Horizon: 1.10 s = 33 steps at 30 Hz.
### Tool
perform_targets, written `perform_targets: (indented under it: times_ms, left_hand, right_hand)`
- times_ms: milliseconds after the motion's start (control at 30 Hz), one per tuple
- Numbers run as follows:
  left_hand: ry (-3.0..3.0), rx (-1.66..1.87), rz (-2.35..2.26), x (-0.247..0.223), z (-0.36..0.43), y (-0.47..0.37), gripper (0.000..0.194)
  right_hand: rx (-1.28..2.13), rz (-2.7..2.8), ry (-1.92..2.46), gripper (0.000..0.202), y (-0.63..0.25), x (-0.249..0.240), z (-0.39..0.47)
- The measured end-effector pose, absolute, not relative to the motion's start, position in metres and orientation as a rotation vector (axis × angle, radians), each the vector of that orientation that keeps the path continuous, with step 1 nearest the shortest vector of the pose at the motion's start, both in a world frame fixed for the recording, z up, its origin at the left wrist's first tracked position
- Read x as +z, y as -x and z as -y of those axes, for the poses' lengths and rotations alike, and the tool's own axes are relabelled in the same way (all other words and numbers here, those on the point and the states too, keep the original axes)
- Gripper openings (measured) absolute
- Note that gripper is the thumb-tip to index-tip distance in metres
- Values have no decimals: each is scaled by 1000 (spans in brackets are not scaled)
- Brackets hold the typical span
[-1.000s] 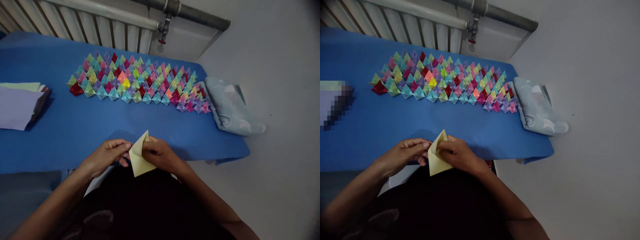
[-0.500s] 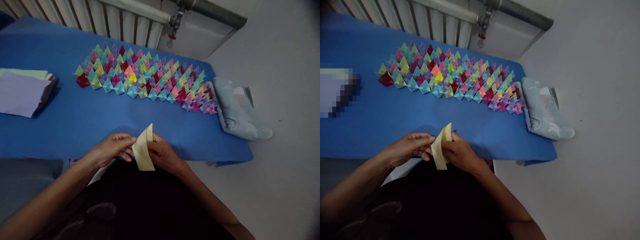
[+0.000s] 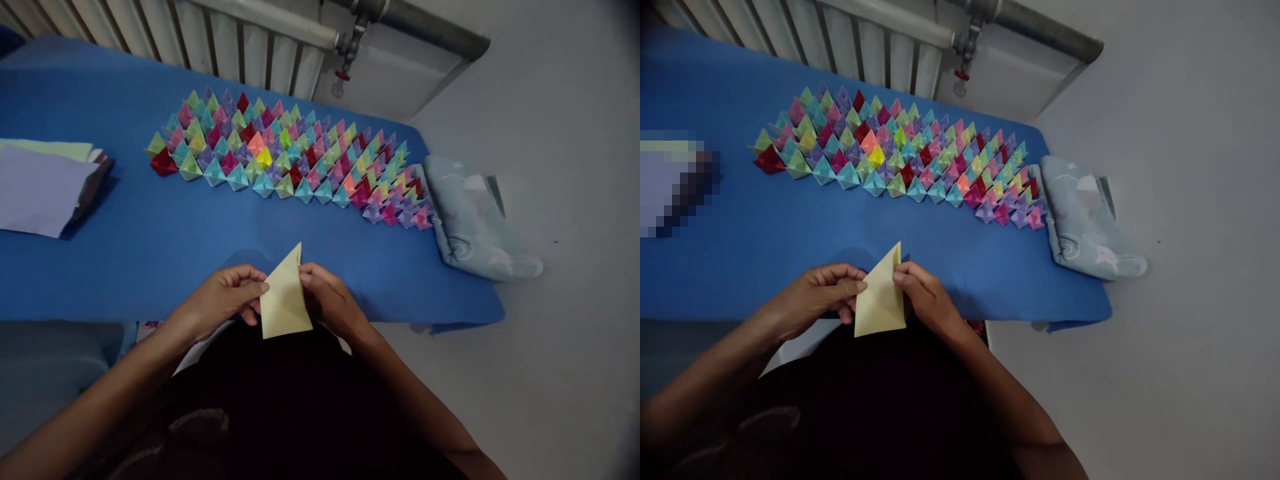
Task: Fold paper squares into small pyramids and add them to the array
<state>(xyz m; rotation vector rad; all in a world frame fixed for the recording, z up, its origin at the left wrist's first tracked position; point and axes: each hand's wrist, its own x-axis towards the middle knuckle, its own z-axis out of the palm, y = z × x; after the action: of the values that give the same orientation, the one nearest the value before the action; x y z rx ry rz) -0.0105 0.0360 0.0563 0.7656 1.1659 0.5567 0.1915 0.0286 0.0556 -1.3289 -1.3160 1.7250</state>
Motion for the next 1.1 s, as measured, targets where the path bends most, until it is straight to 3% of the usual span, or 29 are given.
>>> perform_targets:
  times_ms: [633,867,1100]
  left_hand:
    - [-549,491,-1063,57,-37,13,26]
    - [-600,608,-1152,56,-34,12,28]
    - [-651,622,-1169,53,-35,15,28]
  right_hand:
    - [1749,1168,1259,34,-178,48,-25]
    - [1675,1345,1209,16,-184,59,-26]
    - [1763,1394,1240,21,-195,64,-33]
